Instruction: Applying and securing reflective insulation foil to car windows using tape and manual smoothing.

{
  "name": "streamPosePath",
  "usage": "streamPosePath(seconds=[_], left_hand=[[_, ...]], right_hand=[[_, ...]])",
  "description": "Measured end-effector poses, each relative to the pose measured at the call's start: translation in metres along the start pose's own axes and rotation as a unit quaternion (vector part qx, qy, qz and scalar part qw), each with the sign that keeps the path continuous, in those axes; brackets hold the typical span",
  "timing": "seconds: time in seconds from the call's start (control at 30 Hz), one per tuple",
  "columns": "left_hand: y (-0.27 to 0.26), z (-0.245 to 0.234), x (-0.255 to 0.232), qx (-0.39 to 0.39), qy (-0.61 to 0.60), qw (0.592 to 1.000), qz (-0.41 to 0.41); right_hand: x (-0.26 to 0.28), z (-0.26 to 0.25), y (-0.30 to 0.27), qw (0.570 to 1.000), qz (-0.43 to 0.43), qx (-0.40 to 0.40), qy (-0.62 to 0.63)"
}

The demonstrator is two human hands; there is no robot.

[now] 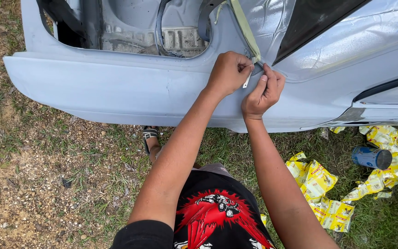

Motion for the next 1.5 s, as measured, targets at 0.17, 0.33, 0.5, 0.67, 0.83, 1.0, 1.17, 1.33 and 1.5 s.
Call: streamPosePath(seconds=[0.17,0.33,0.5,0.67,0.83,1.0,1.17,1.33,1.5], left_hand=[[-0.008,0.014,-0.004,-0.039,-0.002,0.999,-0.016],[-0.013,0.024,-0.009,-0.076,-0.007,0.997,-0.033],[-0.023,0.025,-0.028,-0.113,-0.014,0.992,-0.046],[-0.023,0.029,-0.016,-0.123,-0.032,0.991,-0.047],[-0.026,0.019,-0.015,-0.143,-0.072,0.985,-0.061],[-0.043,0.008,-0.053,-0.132,-0.100,0.983,-0.073],[-0.031,0.013,-0.033,-0.128,-0.063,0.986,-0.085],[-0.026,0.010,-0.032,-0.143,-0.057,0.985,-0.083],[-0.030,0.007,-0.038,-0.120,-0.070,0.984,-0.113]], right_hand=[[0.013,-0.004,0.003,0.999,0.021,-0.026,0.036],[0.011,-0.005,0.002,0.997,0.032,-0.048,0.057],[0.014,-0.006,0.003,0.993,0.038,-0.065,0.088],[0.005,-0.009,-0.001,0.992,0.048,-0.073,0.091],[0.007,-0.009,0.000,0.994,0.051,-0.066,0.068],[0.017,-0.011,-0.008,0.994,0.085,0.020,0.063],[0.016,-0.023,-0.005,0.976,0.175,0.095,0.088],[0.005,-0.023,0.001,0.962,0.226,0.118,0.099],[0.016,-0.023,0.011,0.928,0.297,0.172,0.142]])
Point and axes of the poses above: each hand's wrist, its own y-axis towards the middle knuckle, its own z-axis out of the palm, x = y × z, the point moved 1 cm from there along y, towards the middle knuckle, and after that the axes turned 9 degrees about x, right-handed, at the moved point
